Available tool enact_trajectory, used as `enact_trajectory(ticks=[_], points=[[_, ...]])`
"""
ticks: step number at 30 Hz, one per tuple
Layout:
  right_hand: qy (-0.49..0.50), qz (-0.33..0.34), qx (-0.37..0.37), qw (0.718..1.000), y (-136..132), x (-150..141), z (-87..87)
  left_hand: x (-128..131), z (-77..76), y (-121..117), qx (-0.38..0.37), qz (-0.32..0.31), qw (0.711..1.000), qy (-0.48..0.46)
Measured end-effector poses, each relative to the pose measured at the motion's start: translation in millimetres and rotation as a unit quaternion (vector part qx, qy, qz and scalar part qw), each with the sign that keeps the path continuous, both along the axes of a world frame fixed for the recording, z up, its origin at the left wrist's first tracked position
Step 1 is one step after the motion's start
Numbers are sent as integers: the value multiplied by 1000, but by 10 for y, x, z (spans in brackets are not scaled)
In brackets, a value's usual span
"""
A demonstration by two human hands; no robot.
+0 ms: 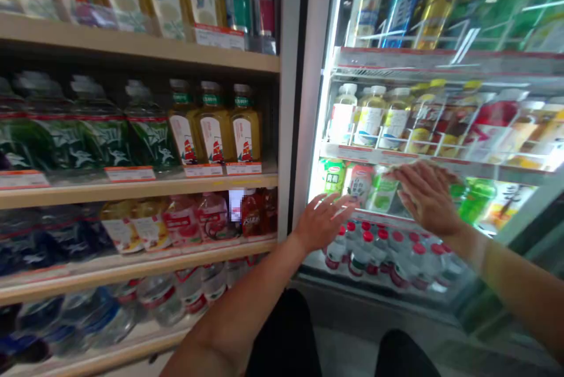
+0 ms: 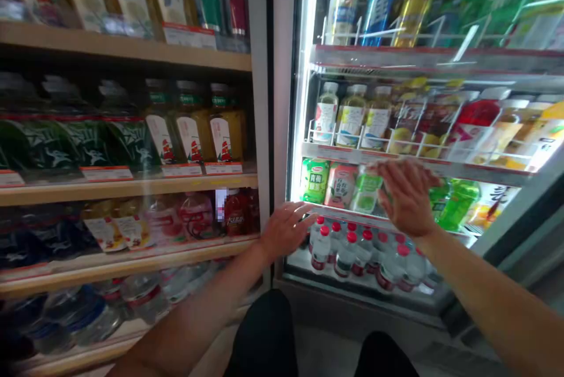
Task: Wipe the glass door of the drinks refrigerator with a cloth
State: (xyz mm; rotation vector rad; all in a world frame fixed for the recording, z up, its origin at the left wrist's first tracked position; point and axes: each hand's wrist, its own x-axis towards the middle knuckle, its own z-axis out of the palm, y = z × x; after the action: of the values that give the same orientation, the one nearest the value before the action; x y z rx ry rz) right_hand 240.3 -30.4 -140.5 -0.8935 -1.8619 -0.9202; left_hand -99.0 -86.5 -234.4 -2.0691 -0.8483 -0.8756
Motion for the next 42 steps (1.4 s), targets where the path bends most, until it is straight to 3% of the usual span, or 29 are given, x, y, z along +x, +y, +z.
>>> enact_trajectory(ticks=[2, 4, 6, 8, 11, 13, 15, 17, 20, 22, 26, 28, 31, 34, 38, 42], points=[[-113, 21, 0, 993, 25, 183, 129, 377, 398, 192, 54, -27, 998, -8], [-151, 21, 10, 988, 56, 349, 380, 662, 750, 371, 72, -20, 997, -20], [-76, -4, 39, 996, 68, 493, 626, 850, 989, 534, 68, -2, 997, -37], [5, -32, 72, 997, 47, 593, 706, 950, 1089, 679, 53, 15, 997, -56], [-2, -49, 79, 996, -49, 631, 420, 989, 1052, 843, 25, 24, 997, -70], [-132, -25, 17, 991, -120, 613, 153, 982, 991, 908, 19, 19, 997, -73], [-215, -7, -34, 976, -151, 600, 35, 975, 950, 936, 27, 11, 996, -78], [-180, -19, -28, 983, -116, 597, 109, 978, 940, 938, 35, 8, 996, -81], [-14, -47, 43, 998, 13, 549, 290, 993, 950, 925, 34, 13, 996, -84], [47, -44, 63, 996, 60, 461, 245, 1001, 958, 921, 24, 16, 996, -86], [-131, -6, -40, 991, -42, 308, -112, 998, 961, 928, 15, 15, 996, -86], [-185, -10, -54, 981, -112, 338, -170, 996, 955, 929, 39, 14, 996, -85], [-89, -69, 31, 993, -122, 501, -43, 1021, 938, 928, 68, 9, 994, -89], [-16, -89, 50, 995, 0, 654, 39, 1083, 929, 938, 36, -9, 994, -101], [6, -133, 27, 991, 163, 732, -135, 1065, 968, 834, -19, -39, 992, -115], [4, -96, 71, 993, 231, 763, -288, 667, 936, 461, -61, -153, 974, -159]])
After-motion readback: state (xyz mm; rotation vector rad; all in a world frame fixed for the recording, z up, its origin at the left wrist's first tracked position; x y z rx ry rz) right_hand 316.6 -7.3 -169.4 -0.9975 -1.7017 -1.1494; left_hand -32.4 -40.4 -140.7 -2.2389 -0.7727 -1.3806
